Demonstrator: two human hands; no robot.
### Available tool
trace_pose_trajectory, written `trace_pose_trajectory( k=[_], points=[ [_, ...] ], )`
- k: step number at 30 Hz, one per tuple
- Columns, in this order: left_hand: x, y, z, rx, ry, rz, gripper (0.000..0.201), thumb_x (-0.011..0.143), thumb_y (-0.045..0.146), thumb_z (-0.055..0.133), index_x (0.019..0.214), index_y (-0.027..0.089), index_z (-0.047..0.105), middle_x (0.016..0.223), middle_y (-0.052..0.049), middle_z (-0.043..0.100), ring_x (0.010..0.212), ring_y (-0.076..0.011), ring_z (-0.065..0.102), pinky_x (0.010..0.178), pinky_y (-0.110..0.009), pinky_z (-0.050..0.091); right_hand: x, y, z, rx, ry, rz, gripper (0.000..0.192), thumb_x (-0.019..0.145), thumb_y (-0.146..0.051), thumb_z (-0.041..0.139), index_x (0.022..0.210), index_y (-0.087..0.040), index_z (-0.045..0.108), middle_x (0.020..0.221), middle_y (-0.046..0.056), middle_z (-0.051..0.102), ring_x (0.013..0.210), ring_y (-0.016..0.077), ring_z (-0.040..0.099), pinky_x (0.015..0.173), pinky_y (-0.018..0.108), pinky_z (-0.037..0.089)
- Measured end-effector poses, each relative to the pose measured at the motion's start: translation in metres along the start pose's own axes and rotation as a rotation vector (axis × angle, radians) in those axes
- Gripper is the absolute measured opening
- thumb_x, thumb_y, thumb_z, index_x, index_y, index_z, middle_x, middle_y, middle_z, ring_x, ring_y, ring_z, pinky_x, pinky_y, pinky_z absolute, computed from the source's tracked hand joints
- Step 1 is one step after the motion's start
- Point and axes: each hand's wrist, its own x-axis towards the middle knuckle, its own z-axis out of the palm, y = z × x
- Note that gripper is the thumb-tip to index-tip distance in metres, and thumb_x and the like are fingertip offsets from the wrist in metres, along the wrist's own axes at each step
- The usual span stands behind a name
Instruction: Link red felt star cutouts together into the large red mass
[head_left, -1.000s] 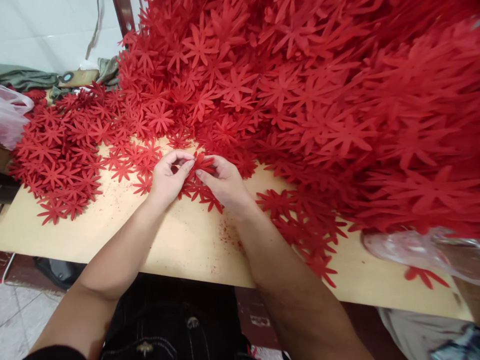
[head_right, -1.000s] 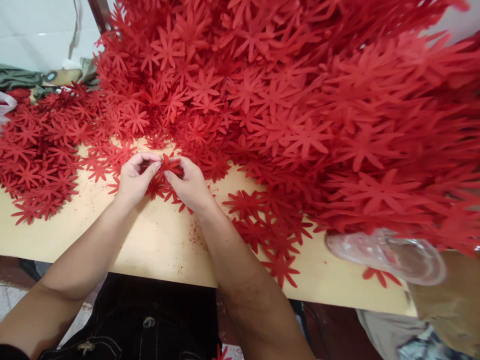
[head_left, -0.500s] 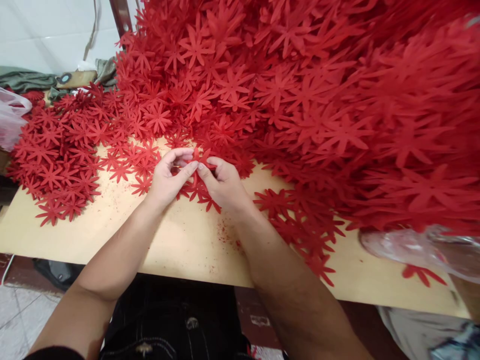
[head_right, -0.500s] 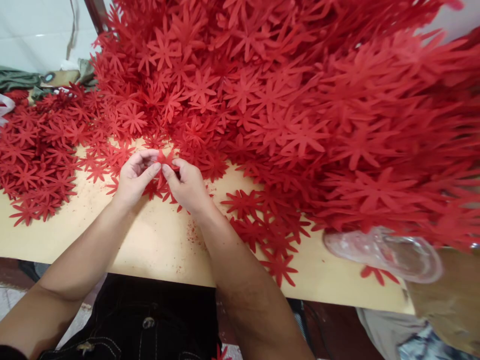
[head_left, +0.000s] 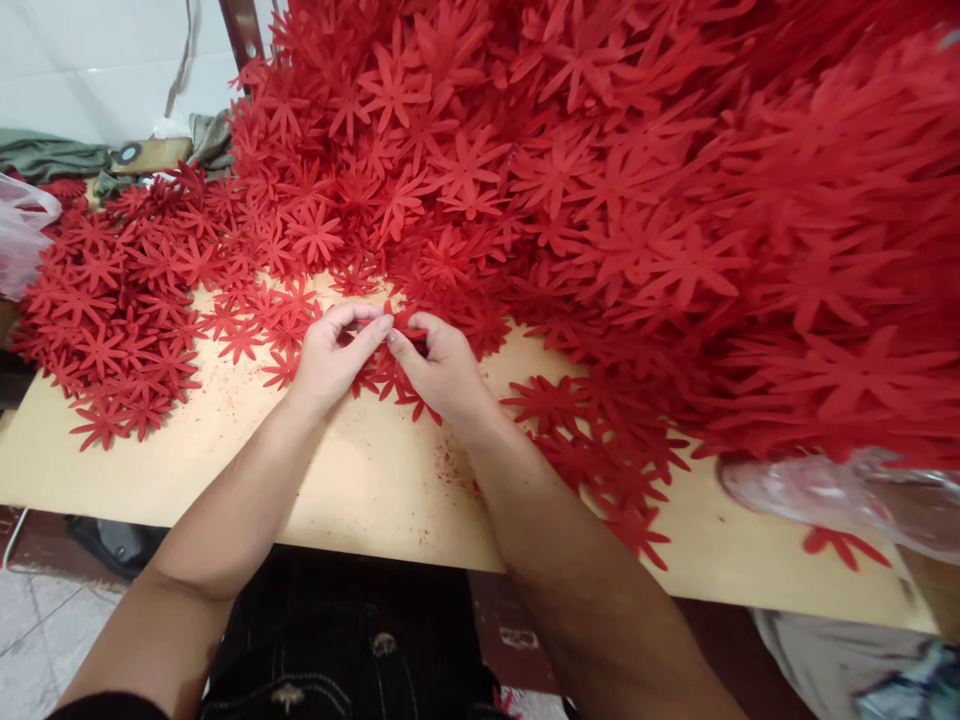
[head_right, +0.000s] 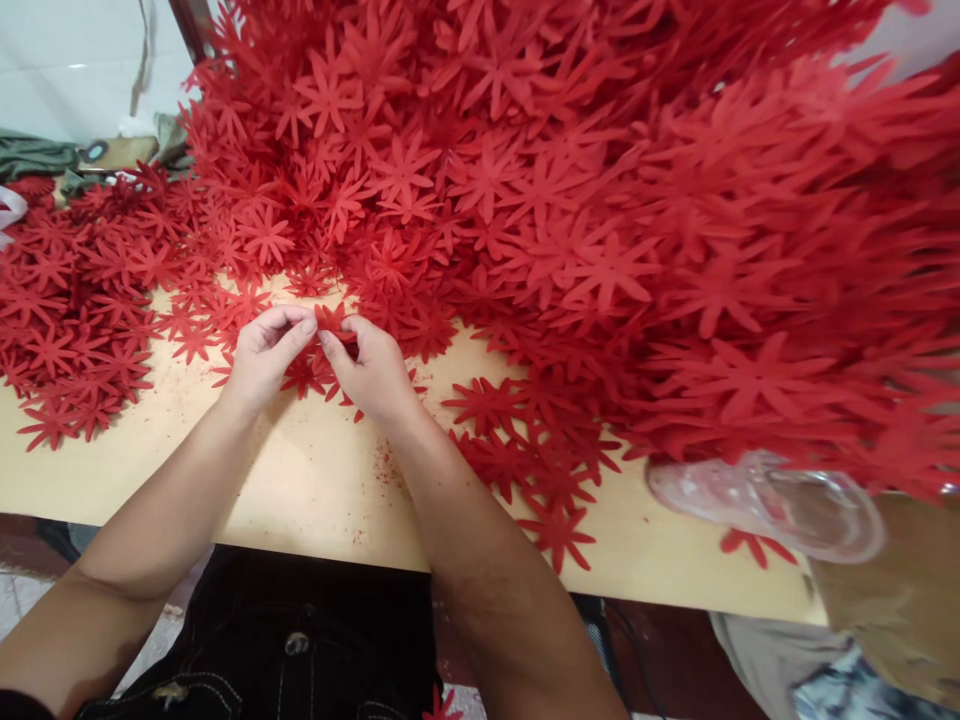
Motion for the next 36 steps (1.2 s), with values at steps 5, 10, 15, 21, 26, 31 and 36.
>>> trace_pose_trajectory(
  k=[5,10,15,21,26,31,36],
  points=[
    [0.000,-0.002,0.000,0.068,0.044,0.027,0.020,0.070,0.034,0.071,0.069,0.016,0.064,0.073,0.000,0.063,0.070,-0.0094,0.056,0.069,-0.023,0.045,-0.001,0.001,0.001,-0.005,-0.043,0.000,0.023,0.078,-0.033,0.056,0.065,-0.019,0.044,0.058,-0.004,0.044,0.053,0.0073,0.036,0.053,0.025,0.030],
    [0.001,-0.002,-0.001,0.054,0.021,0.035,0.024,0.067,0.038,0.073,0.072,0.016,0.065,0.073,0.000,0.064,0.070,-0.0091,0.058,0.072,-0.023,0.047,-0.001,-0.003,0.001,0.034,-0.084,0.020,0.020,0.078,-0.029,0.055,0.065,-0.019,0.043,0.058,-0.004,0.043,0.053,0.0074,0.037,0.054,0.025,0.031],
    [0.002,-0.002,-0.002,0.051,0.014,0.059,0.027,0.067,0.041,0.072,0.072,0.016,0.064,0.073,0.000,0.063,0.069,-0.0087,0.056,0.071,-0.023,0.046,0.000,-0.005,0.000,0.029,-0.066,0.038,0.024,0.077,-0.028,0.057,0.061,-0.019,0.041,0.055,-0.006,0.040,0.051,0.0066,0.035,0.053,0.024,0.031],
    [0.001,-0.002,0.000,0.074,0.057,0.055,0.022,0.068,0.035,0.072,0.069,0.016,0.062,0.071,0.001,0.062,0.070,-0.0098,0.057,0.073,-0.024,0.046,-0.001,-0.002,0.001,0.109,-0.120,0.031,0.018,0.076,-0.032,0.059,0.070,-0.018,0.050,0.063,-0.003,0.051,0.057,0.0084,0.045,0.056,0.024,0.038],
    [0.011,-0.007,-0.016,-0.127,0.229,-0.007,0.024,0.074,0.039,0.066,0.072,0.019,0.054,0.070,0.002,0.061,0.066,-0.0077,0.057,0.070,-0.022,0.048,-0.004,-0.004,0.002,0.149,-0.244,0.034,0.018,0.076,-0.033,0.060,0.074,-0.019,0.049,0.063,-0.003,0.052,0.056,0.0080,0.046,0.054,0.023,0.041],
    [0.022,-0.015,-0.032,-0.178,0.287,0.020,0.025,0.074,0.040,0.067,0.075,0.020,0.051,0.067,0.003,0.061,0.063,-0.0073,0.058,0.070,-0.022,0.049,-0.004,-0.001,0.003,0.229,-0.255,0.054,0.016,0.073,-0.030,0.061,0.078,-0.018,0.052,0.073,0.001,0.058,0.066,0.0106,0.054,0.065,0.027,0.047],
    [0.019,-0.017,-0.025,-0.125,0.206,0.012,0.030,0.068,0.034,0.073,0.090,0.020,0.058,0.082,0.000,0.065,0.079,-0.0109,0.062,0.077,-0.025,0.050,0.001,0.004,0.003,0.293,-0.121,0.094,0.018,0.069,-0.029,0.064,0.082,-0.019,0.057,0.077,0.001,0.061,0.069,0.0113,0.056,0.071,0.029,0.048]
  ],
)
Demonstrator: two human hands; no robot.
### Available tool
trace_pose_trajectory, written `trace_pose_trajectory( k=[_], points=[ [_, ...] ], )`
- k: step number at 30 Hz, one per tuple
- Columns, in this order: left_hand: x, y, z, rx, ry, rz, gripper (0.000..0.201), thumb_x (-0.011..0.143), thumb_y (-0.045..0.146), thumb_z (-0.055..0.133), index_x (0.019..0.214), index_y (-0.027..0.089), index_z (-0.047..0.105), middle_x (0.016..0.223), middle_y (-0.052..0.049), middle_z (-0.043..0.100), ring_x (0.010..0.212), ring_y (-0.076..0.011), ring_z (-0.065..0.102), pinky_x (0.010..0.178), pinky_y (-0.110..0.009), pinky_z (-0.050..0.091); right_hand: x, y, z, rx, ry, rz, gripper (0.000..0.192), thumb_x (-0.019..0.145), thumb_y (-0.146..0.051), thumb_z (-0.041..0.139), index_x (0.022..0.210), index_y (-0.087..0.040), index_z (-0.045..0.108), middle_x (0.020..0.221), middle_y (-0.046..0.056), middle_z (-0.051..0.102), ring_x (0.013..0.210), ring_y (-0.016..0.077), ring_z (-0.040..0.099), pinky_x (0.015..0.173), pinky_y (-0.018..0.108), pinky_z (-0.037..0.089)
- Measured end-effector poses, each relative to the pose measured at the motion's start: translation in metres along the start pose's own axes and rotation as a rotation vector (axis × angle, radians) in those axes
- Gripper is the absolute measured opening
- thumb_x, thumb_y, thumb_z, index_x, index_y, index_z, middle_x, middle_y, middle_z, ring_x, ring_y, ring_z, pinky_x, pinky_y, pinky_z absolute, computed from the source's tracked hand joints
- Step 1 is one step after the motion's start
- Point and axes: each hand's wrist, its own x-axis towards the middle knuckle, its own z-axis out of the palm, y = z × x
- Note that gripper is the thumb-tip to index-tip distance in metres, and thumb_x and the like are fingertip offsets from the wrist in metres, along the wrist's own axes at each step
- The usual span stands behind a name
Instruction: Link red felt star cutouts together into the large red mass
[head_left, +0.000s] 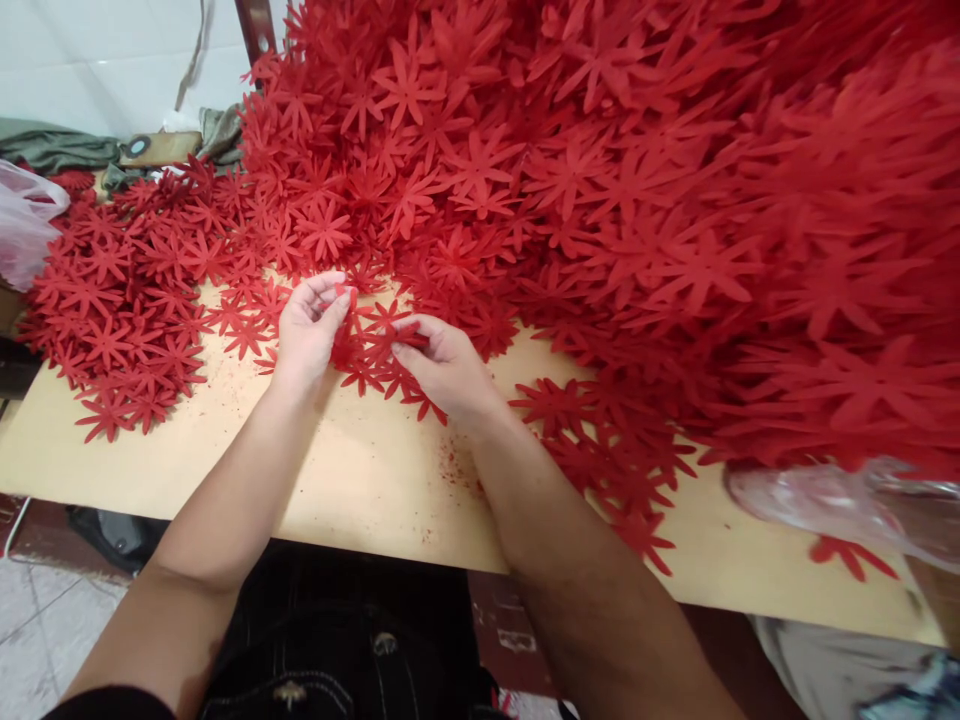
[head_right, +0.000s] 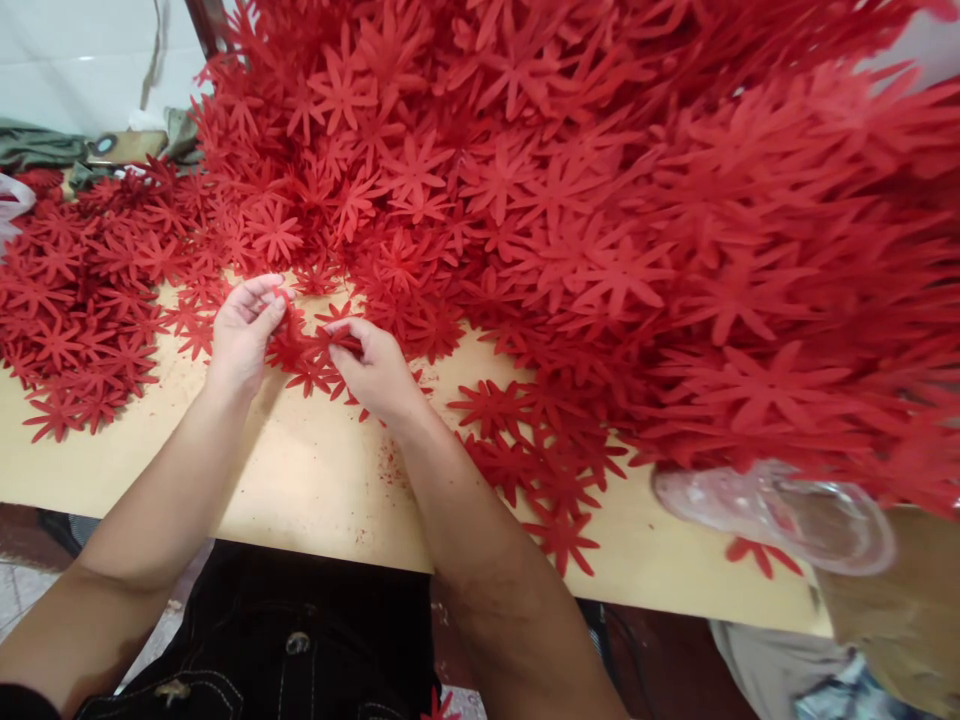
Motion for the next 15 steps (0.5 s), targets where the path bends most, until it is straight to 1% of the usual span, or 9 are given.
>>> trace_pose_trajectory(
  k=[1,3,6,8,10,11,13,15],
  points=[
    [-0.001,0.000,0.001,0.036,-0.004,0.031,0.030,0.069,0.033,0.073,0.091,0.020,0.059,0.087,-0.001,0.066,0.085,-0.0118,0.062,0.081,-0.026,0.049,0.001,0.000,0.000,0.017,0.019,-0.003,0.018,0.070,-0.031,0.064,0.081,-0.019,0.057,0.074,0.001,0.061,0.069,0.0116,0.056,0.070,0.029,0.048],
    [-0.003,0.000,0.002,0.121,0.026,0.111,0.029,0.070,0.033,0.072,0.093,0.019,0.060,0.095,-0.003,0.065,0.093,-0.0132,0.061,0.087,-0.027,0.047,0.002,0.000,-0.001,0.045,0.040,-0.004,0.021,0.070,-0.037,0.064,0.080,-0.019,0.058,0.070,0.000,0.061,0.066,0.0118,0.055,0.068,0.029,0.049],
    [-0.006,0.004,0.003,0.241,0.090,0.221,0.026,0.074,0.033,0.068,0.095,0.020,0.062,0.101,-0.004,0.064,0.096,-0.0143,0.059,0.091,-0.028,0.044,0.001,-0.003,-0.001,0.027,0.075,0.000,0.028,0.069,-0.046,0.065,0.077,-0.020,0.057,0.064,-0.001,0.057,0.057,0.0102,0.049,0.059,0.027,0.046],
    [-0.011,0.008,0.006,0.291,0.079,0.267,0.025,0.075,0.033,0.066,0.096,0.020,0.063,0.102,-0.005,0.063,0.097,-0.0149,0.058,0.093,-0.029,0.043,0.000,-0.006,-0.001,-0.011,0.082,-0.014,0.032,0.070,-0.051,0.063,0.074,-0.020,0.056,0.061,-0.002,0.054,0.054,0.0093,0.046,0.055,0.026,0.043],
    [-0.017,0.013,0.011,0.291,0.018,0.272,0.024,0.076,0.034,0.065,0.096,0.020,0.064,0.100,-0.005,0.064,0.097,-0.0151,0.059,0.093,-0.030,0.043,-0.002,-0.008,-0.001,-0.059,0.074,-0.027,0.037,0.071,-0.056,0.060,0.070,-0.020,0.054,0.059,-0.002,0.052,0.052,0.0090,0.044,0.052,0.025,0.040],
    [-0.020,0.015,0.014,0.271,-0.030,0.251,0.025,0.076,0.036,0.065,0.096,0.020,0.065,0.099,-0.004,0.064,0.096,-0.0151,0.059,0.093,-0.030,0.044,-0.002,-0.009,-0.001,-0.091,0.078,-0.031,0.039,0.072,-0.058,0.059,0.067,-0.020,0.052,0.057,-0.002,0.051,0.051,0.0088,0.043,0.050,0.025,0.038],
    [-0.025,0.018,0.019,0.206,-0.146,0.167,0.027,0.076,0.038,0.065,0.095,0.019,0.065,0.095,-0.004,0.065,0.092,-0.0144,0.061,0.090,-0.029,0.046,-0.003,-0.011,-0.002,-0.179,0.106,-0.042,0.043,0.073,-0.061,0.057,0.061,-0.020,0.047,0.052,-0.003,0.046,0.049,0.0079,0.039,0.048,0.024,0.033],
    [-0.029,0.018,0.023,0.152,-0.247,0.061,0.028,0.073,0.041,0.067,0.091,0.018,0.066,0.089,-0.003,0.066,0.085,-0.0129,0.061,0.083,-0.027,0.048,-0.003,-0.011,-0.004,-0.264,0.142,-0.060,0.047,0.074,-0.062,0.054,0.058,-0.019,0.045,0.049,-0.004,0.041,0.048,0.0071,0.036,0.048,0.025,0.029]
  ],
)
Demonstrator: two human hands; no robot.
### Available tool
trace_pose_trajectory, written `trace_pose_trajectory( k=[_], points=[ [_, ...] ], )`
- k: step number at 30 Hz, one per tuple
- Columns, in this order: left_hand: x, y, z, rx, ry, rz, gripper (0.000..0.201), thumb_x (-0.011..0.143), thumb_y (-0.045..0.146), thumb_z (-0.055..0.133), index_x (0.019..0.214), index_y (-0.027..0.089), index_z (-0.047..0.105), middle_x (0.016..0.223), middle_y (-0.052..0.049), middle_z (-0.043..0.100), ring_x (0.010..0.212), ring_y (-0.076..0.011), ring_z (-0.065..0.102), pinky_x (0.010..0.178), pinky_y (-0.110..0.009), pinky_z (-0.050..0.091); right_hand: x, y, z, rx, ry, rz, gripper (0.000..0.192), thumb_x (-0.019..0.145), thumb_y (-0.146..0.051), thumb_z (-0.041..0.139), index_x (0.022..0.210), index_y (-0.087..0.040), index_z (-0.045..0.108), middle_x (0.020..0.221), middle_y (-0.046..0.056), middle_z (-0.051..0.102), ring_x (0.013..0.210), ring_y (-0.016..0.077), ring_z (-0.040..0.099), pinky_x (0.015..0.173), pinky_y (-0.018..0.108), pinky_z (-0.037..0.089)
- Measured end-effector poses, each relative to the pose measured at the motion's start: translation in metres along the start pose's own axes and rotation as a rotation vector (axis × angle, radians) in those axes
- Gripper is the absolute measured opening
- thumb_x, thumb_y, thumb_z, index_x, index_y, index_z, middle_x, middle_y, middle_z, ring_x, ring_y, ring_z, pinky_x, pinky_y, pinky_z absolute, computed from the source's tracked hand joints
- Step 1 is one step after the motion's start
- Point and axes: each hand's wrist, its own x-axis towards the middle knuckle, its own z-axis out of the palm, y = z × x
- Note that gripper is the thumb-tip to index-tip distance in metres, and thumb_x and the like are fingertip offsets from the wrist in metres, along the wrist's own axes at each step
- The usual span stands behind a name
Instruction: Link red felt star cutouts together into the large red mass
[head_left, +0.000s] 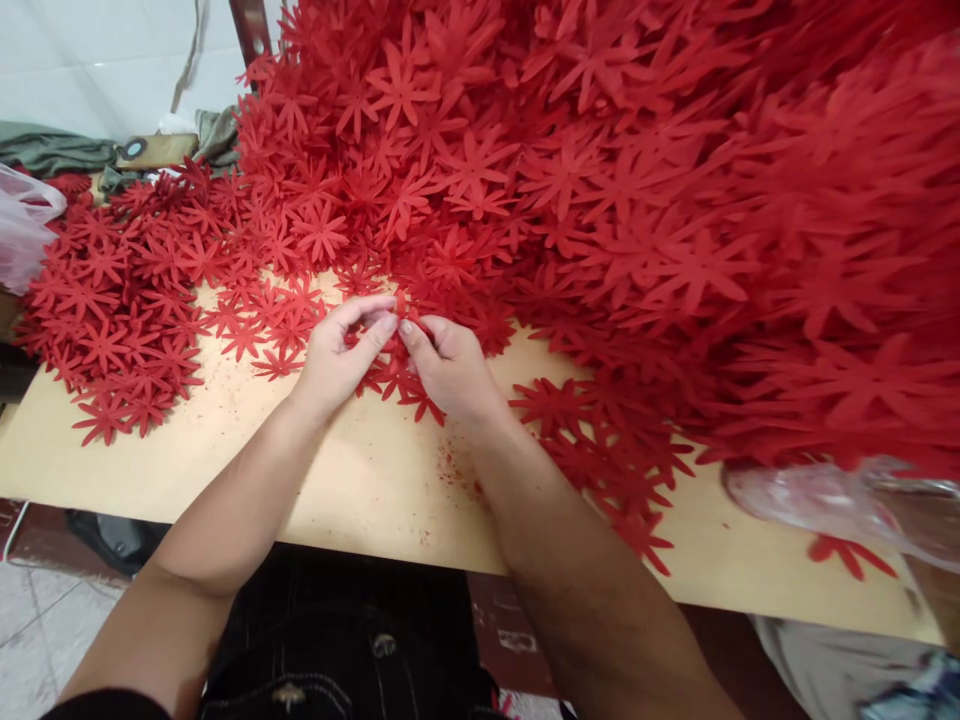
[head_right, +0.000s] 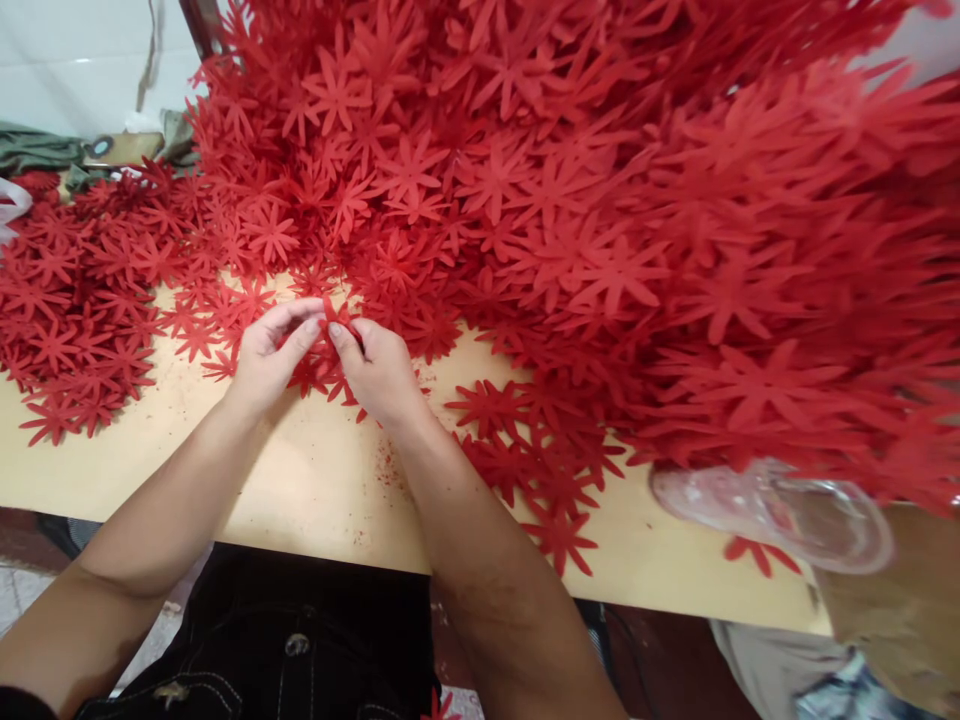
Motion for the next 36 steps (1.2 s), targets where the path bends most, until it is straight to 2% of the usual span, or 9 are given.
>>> trace_pose_trajectory(
  k=[4,11,15,18,22,25,30,33,36],
  points=[
    [-0.001,-0.001,0.005,-0.053,-0.057,-0.098,0.026,0.068,0.040,0.072,0.078,0.017,0.066,0.073,0.000,0.061,0.069,-0.0091,0.057,0.070,-0.023,0.048,0.002,0.003,-0.001,-0.037,0.015,-0.008,0.048,0.077,-0.061,0.052,0.058,-0.017,0.048,0.052,-0.004,0.039,0.051,0.0067,0.035,0.051,0.025,0.028],
    [0.000,-0.006,0.006,-0.087,0.057,-0.087,0.020,0.071,0.036,0.070,0.072,0.018,0.062,0.073,0.001,0.062,0.071,-0.0099,0.058,0.071,-0.024,0.047,0.001,0.005,0.004,-0.005,-0.059,-0.004,0.031,0.078,-0.044,0.058,0.063,-0.018,0.048,0.057,-0.003,0.048,0.055,0.0084,0.043,0.056,0.025,0.036],
    [0.010,-0.015,-0.005,-0.224,0.239,-0.122,0.026,0.075,0.043,0.065,0.073,0.020,0.054,0.067,0.003,0.061,0.065,-0.0092,0.059,0.066,-0.023,0.048,-0.002,0.004,0.008,0.171,-0.215,-0.045,0.026,0.075,-0.043,0.062,0.081,-0.018,0.056,0.075,0.001,0.061,0.073,0.0128,0.056,0.071,0.028,0.046],
    [0.018,-0.023,-0.018,-0.185,0.370,-0.041,0.028,0.074,0.045,0.065,0.077,0.020,0.055,0.072,0.002,0.063,0.070,-0.0089,0.061,0.074,-0.024,0.049,-0.002,0.003,0.007,0.210,-0.239,0.010,0.031,0.076,-0.048,0.059,0.079,-0.018,0.057,0.071,0.001,0.060,0.067,0.0118,0.055,0.066,0.027,0.047],
    [0.019,-0.022,-0.024,-0.025,0.422,0.149,0.033,0.070,0.043,0.071,0.094,0.022,0.062,0.099,-0.001,0.065,0.095,-0.0116,0.060,0.091,-0.025,0.045,0.000,0.002,0.001,0.151,-0.087,0.057,0.042,0.076,-0.057,0.056,0.060,-0.018,0.051,0.055,-0.002,0.050,0.054,0.0085,0.045,0.052,0.023,0.039],
    [0.012,-0.014,-0.018,0.049,0.345,0.194,0.037,0.071,0.045,0.069,0.100,0.023,0.064,0.108,-0.003,0.064,0.102,-0.0136,0.058,0.095,-0.028,0.042,0.000,0.000,-0.001,0.129,-0.008,0.084,0.050,0.074,-0.062,0.054,0.052,-0.018,0.045,0.048,-0.003,0.043,0.048,0.0066,0.038,0.046,0.022,0.033],
    [0.004,-0.003,-0.002,0.010,0.061,0.052,0.034,0.068,0.048,0.069,0.083,0.018,0.069,0.087,-0.003,0.067,0.087,-0.0133,0.061,0.087,-0.028,0.046,0.001,0.001,0.002,0.174,-0.037,0.003,0.046,0.070,-0.061,0.060,0.062,-0.016,0.056,0.059,-0.002,0.054,0.057,0.0079,0.048,0.057,0.023,0.042],
    [0.003,-0.002,0.002,-0.064,0.056,-0.045,0.031,0.063,0.044,0.074,0.072,0.016,0.066,0.072,0.001,0.064,0.070,-0.0092,0.058,0.074,-0.023,0.048,0.002,0.003,0.004,0.169,-0.089,-0.045,0.044,0.071,-0.060,0.059,0.067,-0.016,0.058,0.063,-0.001,0.057,0.061,0.0095,0.052,0.062,0.025,0.046],
    [0.006,-0.005,0.000,-0.150,0.133,-0.099,0.027,0.064,0.041,0.074,0.070,0.016,0.063,0.063,0.004,0.061,0.059,-0.0056,0.054,0.063,-0.019,0.046,0.001,0.004,0.005,0.192,-0.194,-0.093,0.037,0.073,-0.054,0.060,0.077,-0.017,0.058,0.069,0.000,0.060,0.067,0.0111,0.055,0.068,0.027,0.048]
  ],
)
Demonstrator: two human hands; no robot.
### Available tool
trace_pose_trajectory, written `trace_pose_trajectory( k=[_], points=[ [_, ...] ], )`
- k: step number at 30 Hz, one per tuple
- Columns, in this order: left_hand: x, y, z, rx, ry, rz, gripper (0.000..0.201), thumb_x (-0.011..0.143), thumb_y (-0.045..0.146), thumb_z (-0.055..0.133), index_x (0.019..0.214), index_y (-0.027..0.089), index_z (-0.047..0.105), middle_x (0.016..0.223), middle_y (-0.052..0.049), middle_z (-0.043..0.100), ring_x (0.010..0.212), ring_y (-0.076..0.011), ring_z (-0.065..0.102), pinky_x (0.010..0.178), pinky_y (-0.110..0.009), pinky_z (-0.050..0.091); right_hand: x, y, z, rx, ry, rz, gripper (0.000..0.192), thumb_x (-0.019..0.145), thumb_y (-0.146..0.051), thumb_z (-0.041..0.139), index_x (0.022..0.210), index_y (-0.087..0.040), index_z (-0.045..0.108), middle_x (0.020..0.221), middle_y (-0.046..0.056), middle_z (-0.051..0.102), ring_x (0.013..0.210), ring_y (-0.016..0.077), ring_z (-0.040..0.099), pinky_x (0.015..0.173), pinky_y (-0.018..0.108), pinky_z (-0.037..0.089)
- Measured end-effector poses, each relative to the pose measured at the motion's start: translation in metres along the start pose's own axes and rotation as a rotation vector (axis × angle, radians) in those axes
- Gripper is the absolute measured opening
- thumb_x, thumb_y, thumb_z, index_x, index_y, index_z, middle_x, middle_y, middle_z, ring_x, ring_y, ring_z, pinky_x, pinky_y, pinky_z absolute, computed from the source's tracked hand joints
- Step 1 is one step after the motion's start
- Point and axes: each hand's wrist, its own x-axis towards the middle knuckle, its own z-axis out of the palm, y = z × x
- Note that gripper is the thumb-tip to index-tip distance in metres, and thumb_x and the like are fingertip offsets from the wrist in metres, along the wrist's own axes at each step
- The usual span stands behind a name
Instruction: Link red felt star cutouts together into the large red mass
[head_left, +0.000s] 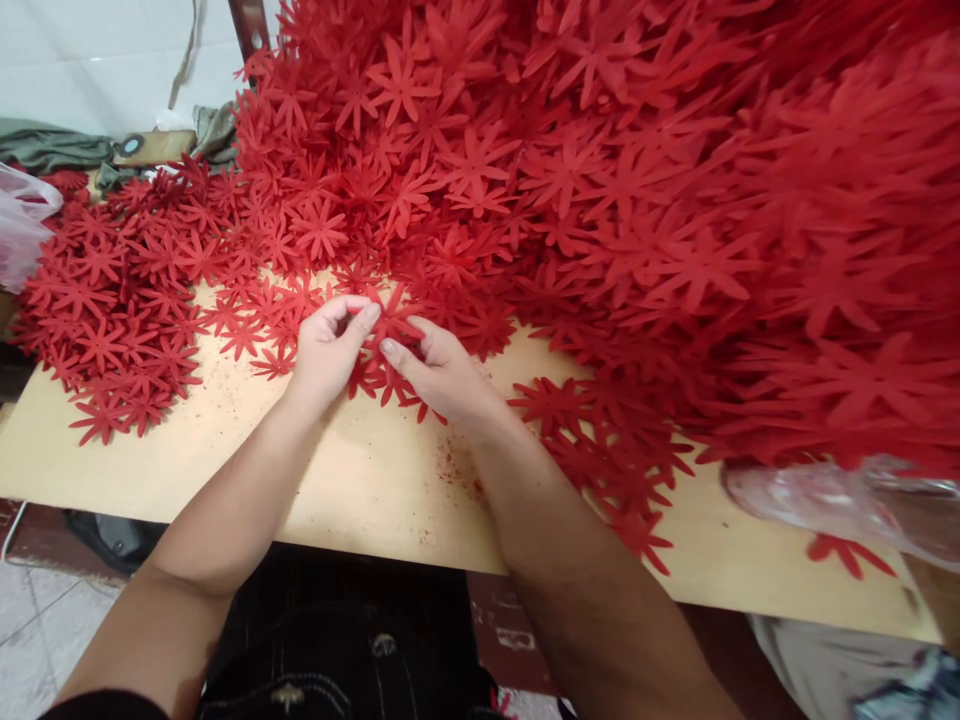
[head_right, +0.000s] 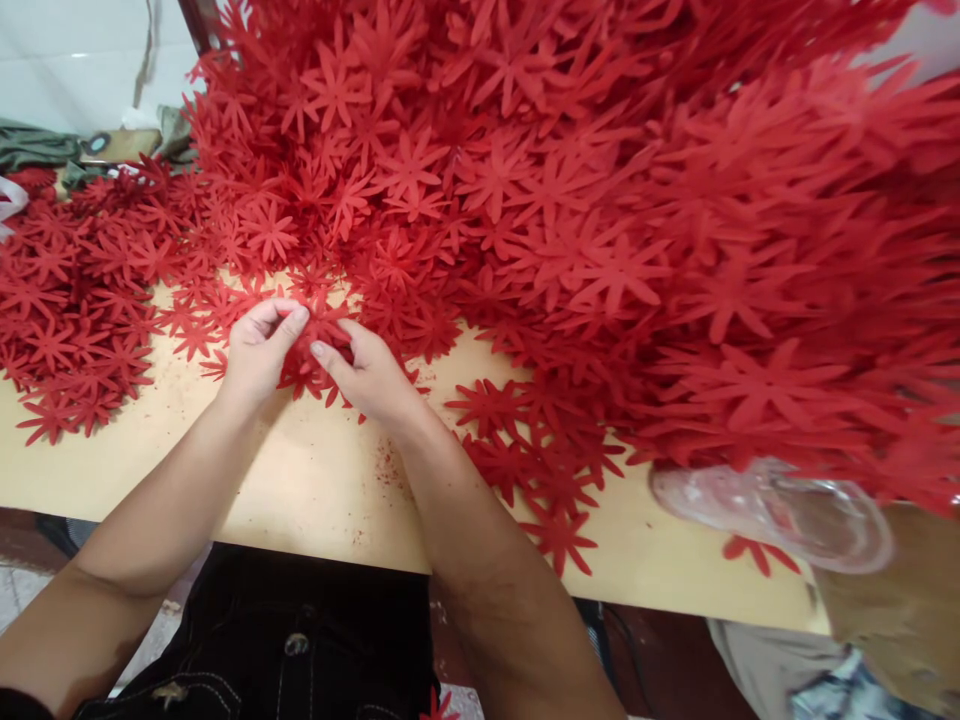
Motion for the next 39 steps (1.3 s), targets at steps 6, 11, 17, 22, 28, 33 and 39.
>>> trace_pose_trajectory(
  k=[6,11,17,22,28,33,39],
  points=[
    [0.005,-0.002,-0.002,-0.121,0.065,-0.054,0.026,0.060,0.033,0.079,0.069,0.016,0.061,0.061,0.006,0.060,0.055,-0.0039,0.052,0.058,-0.017,0.044,0.000,0.000,-0.001,-0.056,0.051,0.038,0.025,0.077,-0.042,0.057,0.072,-0.017,0.056,0.066,0.000,0.056,0.064,0.0113,0.052,0.065,0.026,0.045],
    [0.002,-0.001,0.001,-0.178,-0.069,-0.149,0.031,0.053,0.031,0.082,0.068,0.015,0.060,0.066,0.004,0.063,0.059,-0.0060,0.056,0.063,-0.020,0.047,-0.003,0.003,-0.003,-0.208,0.069,0.040,0.023,0.079,-0.039,0.054,0.073,-0.017,0.057,0.063,-0.001,0.052,0.059,0.0102,0.046,0.059,0.025,0.039],
    [0.002,-0.005,0.001,-0.174,0.025,-0.140,0.026,0.061,0.031,0.078,0.063,0.016,0.056,0.058,0.005,0.059,0.054,-0.0047,0.053,0.059,-0.018,0.045,-0.005,0.003,-0.002,-0.249,0.011,0.007,0.025,0.081,-0.039,0.053,0.071,-0.017,0.051,0.063,-0.003,0.048,0.058,0.0081,0.041,0.056,0.023,0.036],
    [0.003,-0.004,0.000,-0.095,0.087,-0.130,0.021,0.066,0.027,0.075,0.066,0.016,0.057,0.058,0.006,0.057,0.053,-0.0042,0.051,0.058,-0.017,0.043,-0.004,-0.004,-0.001,-0.152,0.060,0.029,0.033,0.075,-0.048,0.061,0.076,-0.016,0.054,0.069,-0.001,0.055,0.064,0.0092,0.049,0.061,0.023,0.040],
    [0.005,-0.003,-0.002,0.025,0.079,-0.121,0.030,0.065,0.032,0.076,0.059,0.016,0.051,0.054,0.006,0.052,0.049,-0.0047,0.045,0.051,-0.019,0.038,-0.003,-0.004,-0.002,-0.075,0.146,0.082,0.048,0.071,-0.061,0.058,0.079,-0.015,0.065,0.068,0.000,0.059,0.060,0.0085,0.048,0.056,0.022,0.040],
    [0.001,0.000,0.002,0.111,-0.005,-0.114,0.035,0.066,0.036,0.075,0.057,0.017,0.046,0.051,0.007,0.045,0.049,-0.0045,0.040,0.048,-0.019,0.034,-0.004,-0.008,-0.001,-0.061,0.162,0.104,0.041,0.069,-0.055,0.064,0.080,-0.016,0.068,0.065,-0.001,0.059,0.058,0.0082,0.050,0.055,0.022,0.041],
    [-0.002,-0.001,0.001,0.031,-0.069,-0.124,0.041,0.070,0.052,0.066,0.058,0.017,0.048,0.051,0.006,0.045,0.048,-0.0049,0.040,0.049,-0.019,0.036,-0.002,-0.011,-0.003,0.005,0.120,0.084,0.031,0.067,-0.048,0.068,0.071,-0.017,0.065,0.062,-0.002,0.059,0.057,0.0080,0.050,0.056,0.023,0.044]
  ],
)
